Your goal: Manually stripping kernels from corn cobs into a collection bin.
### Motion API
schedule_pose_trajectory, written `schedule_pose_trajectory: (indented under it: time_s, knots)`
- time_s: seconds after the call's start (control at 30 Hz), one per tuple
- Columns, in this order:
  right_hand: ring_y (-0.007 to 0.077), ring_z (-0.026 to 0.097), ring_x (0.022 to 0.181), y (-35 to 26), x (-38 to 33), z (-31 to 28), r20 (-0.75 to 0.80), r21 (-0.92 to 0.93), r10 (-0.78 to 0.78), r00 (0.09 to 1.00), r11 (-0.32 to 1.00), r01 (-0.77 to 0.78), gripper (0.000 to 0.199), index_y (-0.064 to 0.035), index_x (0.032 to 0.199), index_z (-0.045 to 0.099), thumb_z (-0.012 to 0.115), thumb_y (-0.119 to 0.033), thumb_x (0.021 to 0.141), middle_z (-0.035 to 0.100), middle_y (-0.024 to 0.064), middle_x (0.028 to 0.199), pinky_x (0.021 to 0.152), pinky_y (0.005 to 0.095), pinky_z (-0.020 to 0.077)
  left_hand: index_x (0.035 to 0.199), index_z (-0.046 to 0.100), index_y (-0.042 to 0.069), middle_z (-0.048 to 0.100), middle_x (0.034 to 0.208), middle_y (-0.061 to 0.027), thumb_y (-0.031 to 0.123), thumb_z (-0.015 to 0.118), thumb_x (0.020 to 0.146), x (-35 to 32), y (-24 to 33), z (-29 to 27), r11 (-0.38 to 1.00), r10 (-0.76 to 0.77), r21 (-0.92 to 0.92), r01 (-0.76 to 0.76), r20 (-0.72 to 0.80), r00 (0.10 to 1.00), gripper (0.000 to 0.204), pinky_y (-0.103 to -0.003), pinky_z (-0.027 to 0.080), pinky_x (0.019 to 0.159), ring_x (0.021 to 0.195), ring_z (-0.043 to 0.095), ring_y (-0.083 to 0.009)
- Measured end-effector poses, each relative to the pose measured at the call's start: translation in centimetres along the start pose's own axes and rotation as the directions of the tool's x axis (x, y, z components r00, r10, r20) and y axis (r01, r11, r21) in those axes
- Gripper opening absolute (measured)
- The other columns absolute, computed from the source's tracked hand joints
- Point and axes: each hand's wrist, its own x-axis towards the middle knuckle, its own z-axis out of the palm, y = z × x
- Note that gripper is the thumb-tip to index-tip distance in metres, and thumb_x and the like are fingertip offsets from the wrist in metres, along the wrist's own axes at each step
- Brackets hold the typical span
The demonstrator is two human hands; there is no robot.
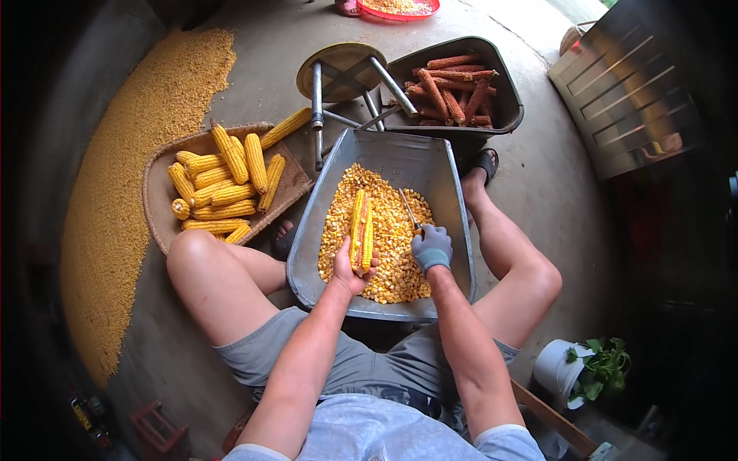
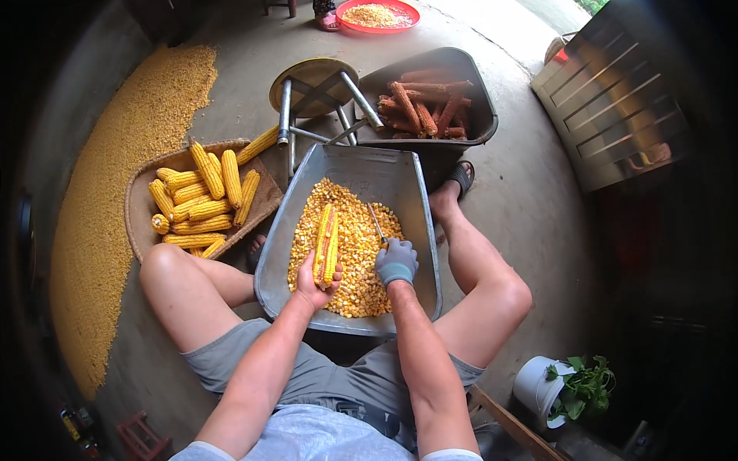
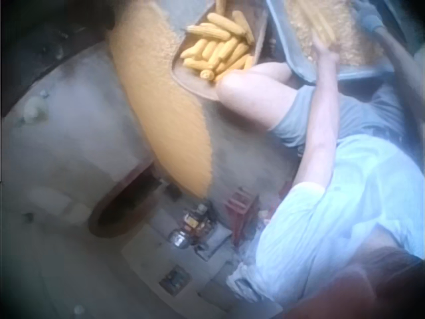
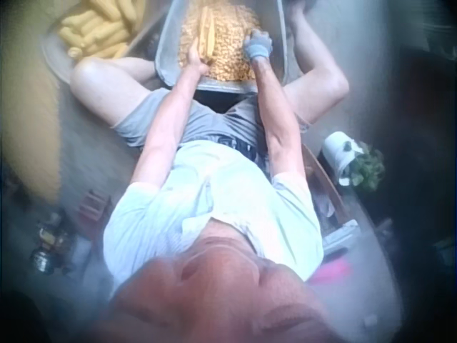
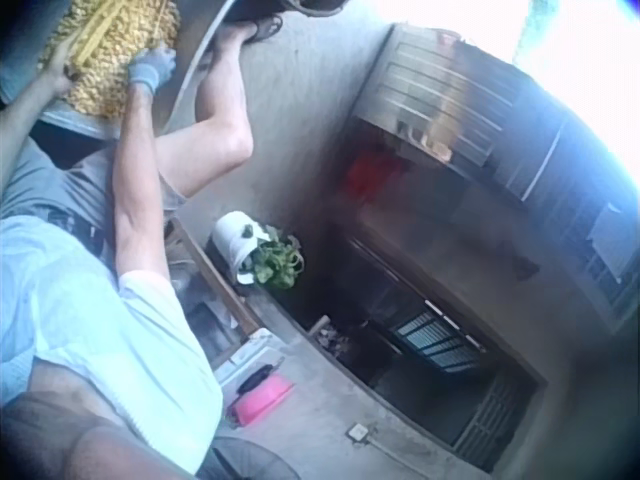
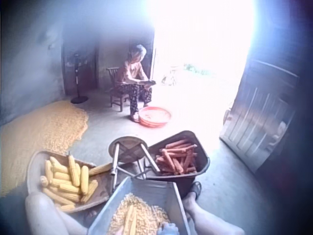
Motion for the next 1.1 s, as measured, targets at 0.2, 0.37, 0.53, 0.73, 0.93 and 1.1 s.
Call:
schedule_pose_trajectory:
  time_s: [0.2,0.37,0.53,0.73,0.93,1.1]
  knots:
    - [0.0356,0.056,0.099,-1.9,-1.2,-2.1,-0.328,0.431,-0.325,0.887,0.784,0.447,0.034,-0.0062,0.109,0.062,0.063,-0.019,0.077,0.056,0.0191,0.107,0.087,0.0405,0.0457,0.105,0.056,0.01,0.062,0.078,-0.0097,0.06,0.031,0.093,-2.0,-1.5,3.4,0.979,0.05,0.195,-0.051,0.01,0.999,0.057,-0.028,0.046,0.047,0.061,0.06,-0.0202]
    - [0.0362,0.058,0.098,-5.1,-3.3,-3.4,-0.281,0.537,-0.376,0.883,0.701,0.469,0.036,-0.006,0.114,0.059,0.061,-0.018,0.08,0.056,0.0214,0.108,0.084,0.0396,0.0482,0.12,0.053,0.008,0.062,0.101,-0.0082,0.048,0.034,0.098,-2.3,-3.4,4.1,0.823,0.408,0.383,-0.42,0.117,0.905,0.05,-0.032,0.05,0.072,0.086,0.061,-0.019]
    - [0.0361,0.058,0.093,-5.7,-5.5,-4.2,-0.273,0.568,-0.409,0.871,0.662,0.489,0.028,-0.0047,0.108,0.059,0.059,-0.014,0.081,0.059,0.0204,0.102,0.081,0.0392,0.0481,0.127,0.048,0.003,0.057,0.116,-0.0073,0.042,0.035,0.1,-2.4,-2.0,5.6,0.712,0.535,0.452,-0.538,0.148,0.832,0.05,-0.031,0.045,0.089,0.104,0.055,-0.0169]
    - [0.0355,0.056,0.086,-6.4,-8.1,-4.3,-0.349,0.537,-0.497,0.794,0.588,0.605,0.01,-0.0051,0.089,0.058,0.06,-0.009,0.079,0.056,0.0177,0.092,0.074,0.04,0.0478,0.118,0.052,-0.001,0.06,0.104,-0.0094,0.048,0.043,0.096,-0.9,2.1,5.8,0.581,0.69,0.543,-0.607,0.069,0.721,0.054,-0.032,0.047,0.082,0.093,0.058,-0.0186]
    - [0.0365,0.058,0.086,-4.6,-7.8,-3.4,-0.286,0.537,-0.426,0.858,0.67,0.512,0.012,-0.006,0.089,0.061,0.058,-0.011,0.078,0.057,0.0189,0.096,0.076,0.0416,0.0488,0.125,0.049,-0.003,0.06,0.107,-0.0112,0.047,0.045,0.095,-3.2,2.2,8.5,0.686,0.593,0.526,-0.503,-0.005,0.805,0.058,-0.033,0.05,0.08,0.092,0.06,-0.0208]
    - [0.0332,0.06,0.085,-5.4,-6.4,-4.4,-0.496,0.512,-0.36,0.79,0.613,0.601,0.03,-0.0054,0.108,0.06,0.06,-0.012,0.078,0.058,0.0179,0.095,0.078,0.0386,0.0501,0.122,0.05,0.003,0.062,0.102,-0.0097,0.045,0.041,0.097,-4.4,0.8,8.1,0.68,0.563,0.52,-0.517,0.082,0.823,0.05,-0.035,0.054,0.073,0.085,0.064,-0.02]
